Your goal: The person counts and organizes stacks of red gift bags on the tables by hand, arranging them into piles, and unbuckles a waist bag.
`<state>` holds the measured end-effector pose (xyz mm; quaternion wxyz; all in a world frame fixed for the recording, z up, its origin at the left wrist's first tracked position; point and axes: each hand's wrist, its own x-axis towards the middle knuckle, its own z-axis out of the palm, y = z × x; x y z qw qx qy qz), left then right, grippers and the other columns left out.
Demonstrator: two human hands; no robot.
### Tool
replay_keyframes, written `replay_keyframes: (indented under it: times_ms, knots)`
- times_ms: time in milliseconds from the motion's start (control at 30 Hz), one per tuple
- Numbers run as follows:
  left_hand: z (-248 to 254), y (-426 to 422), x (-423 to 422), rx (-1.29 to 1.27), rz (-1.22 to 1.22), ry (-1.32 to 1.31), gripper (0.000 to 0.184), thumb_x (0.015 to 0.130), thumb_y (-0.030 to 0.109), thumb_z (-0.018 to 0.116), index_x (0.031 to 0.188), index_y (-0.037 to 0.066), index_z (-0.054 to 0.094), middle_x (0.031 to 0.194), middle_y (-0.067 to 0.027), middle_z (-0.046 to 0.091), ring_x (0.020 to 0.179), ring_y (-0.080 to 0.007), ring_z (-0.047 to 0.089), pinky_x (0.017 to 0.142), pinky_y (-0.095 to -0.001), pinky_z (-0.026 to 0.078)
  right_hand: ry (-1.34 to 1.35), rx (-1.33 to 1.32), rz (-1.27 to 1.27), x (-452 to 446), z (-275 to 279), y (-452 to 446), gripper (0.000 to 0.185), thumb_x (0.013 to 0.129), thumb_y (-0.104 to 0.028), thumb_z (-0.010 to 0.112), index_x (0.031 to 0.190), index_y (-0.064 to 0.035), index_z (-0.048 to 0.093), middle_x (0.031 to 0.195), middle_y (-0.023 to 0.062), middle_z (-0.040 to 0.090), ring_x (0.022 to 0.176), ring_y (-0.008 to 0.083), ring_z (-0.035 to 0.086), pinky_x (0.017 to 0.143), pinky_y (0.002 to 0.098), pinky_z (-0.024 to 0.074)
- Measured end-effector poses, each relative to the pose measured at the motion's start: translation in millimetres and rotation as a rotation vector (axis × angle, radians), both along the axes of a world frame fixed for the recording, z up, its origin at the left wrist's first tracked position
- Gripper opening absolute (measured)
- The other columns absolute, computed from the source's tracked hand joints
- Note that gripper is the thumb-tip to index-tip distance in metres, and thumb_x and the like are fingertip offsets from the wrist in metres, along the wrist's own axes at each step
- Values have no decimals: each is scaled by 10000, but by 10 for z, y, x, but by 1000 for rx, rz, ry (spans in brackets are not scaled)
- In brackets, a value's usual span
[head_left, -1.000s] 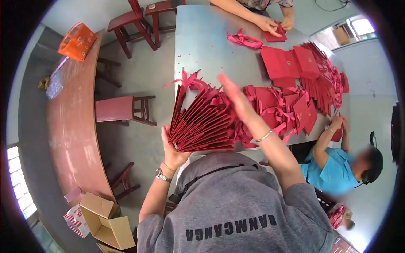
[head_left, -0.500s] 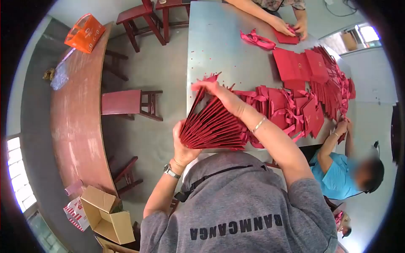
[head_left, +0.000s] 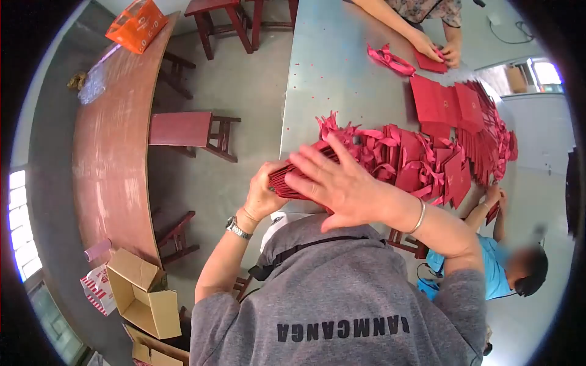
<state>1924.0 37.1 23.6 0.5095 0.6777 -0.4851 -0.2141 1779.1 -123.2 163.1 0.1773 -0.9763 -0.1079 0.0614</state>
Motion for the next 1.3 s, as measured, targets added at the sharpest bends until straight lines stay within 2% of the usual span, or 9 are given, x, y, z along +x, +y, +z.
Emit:
replay_keyframes:
  times_ms: [133, 167, 300, 433, 567, 767, 1000, 1167, 1300]
  knots:
    - [12, 5, 30, 30, -20, 87, 748, 500, 129, 905, 1127, 55, 504, 1069, -123, 592, 981, -281, 611, 846, -367, 512, -15, -125, -182, 103, -142, -223, 1063, 529, -294, 805, 1428, -68, 286, 1357, 180, 397, 1297, 327, 362, 1095, 538, 199]
    - [3, -4, 50, 21, -19, 94, 778, 507, 127, 904, 1160, 47, 491, 1092, -116, 584, 1009, -264, 594, 872, -362, 494, -39, -58, -148, 142, -185, -281, 982, 560, -246, 783, 1399, -47, 313, 1197, 158, 483, 1152, 311, 460, 1009, 470, 333]
    - [97, -65, 82, 43, -3, 172, 937, 519, 102, 892, 1308, 51, 389, 1158, -131, 537, 1060, -266, 562, 904, -354, 484, -77, 39, -212, 139, -347, -276, 770, 597, -128, 735, 1298, -29, 430, 1041, 130, 536, 954, 301, 517, 820, 404, 425]
    - [236, -140, 73, -216, 4, 46, 1163, 506, 131, 901, 1434, 33, 207, 1288, -182, 457, 1164, -326, 499, 965, -378, 454, -119, -90, -286, 68, 84, -126, 739, 601, -122, 731, 1285, -55, 460, 1060, 133, 529, 976, 296, 513, 820, 408, 411]
    - [10, -177, 8, 34, -134, 60, 1385, 457, 229, 924, 1452, -24, -6, 1476, -232, 229, 1370, -381, 242, 1125, -415, 252, -44, -134, -423, -38, -234, -69, 895, 570, -258, 792, 1353, -69, 403, 1185, 139, 480, 1109, 300, 463, 935, 463, 344]
    - [76, -247, 31, 26, -145, 54, 1437, 448, 238, 925, 1452, -7, -74, 1504, -247, 120, 1399, -382, 154, 1139, -413, 222, -49, -209, -374, 22, -158, -94, 1121, 529, -339, 838, 1444, -81, 246, 1347, 197, 383, 1295, 364, 346, 1069, 552, 227]
    - [45, -397, -14, -61, -99, 380, 1406, 487, 261, 907, 1461, 7, -74, 1509, -231, 122, 1406, -369, 137, 1141, -408, 205, -40, -348, -368, 131, -186, -199, 1137, 542, -299, 840, 1458, -84, 203, 1343, 240, 361, 1302, 382, 327, 1070, 566, 217]
    - [125, -274, -55, -88, -156, 499, 1013, 787, 394, 693, 1475, 3, 60, 1517, -218, 138, 1418, -334, 115, 1145, -387, 147, -17, -256, -373, 63, -200, -142, 1112, 545, -260, 833, 1454, -85, 217, 1294, 221, 391, 1242, 376, 376, 1048, 535, 254]
    - [271, -293, -137, -59, -77, 641, 845, 889, 364, 575, 1475, 4, 84, 1516, -232, 132, 1426, -322, 83, 1143, -379, 127, -19, -206, -385, 19, -193, -115, 1100, 541, -260, 832, 1448, -85, 233, 1300, 207, 395, 1236, 367, 384, 1041, 522, 265]
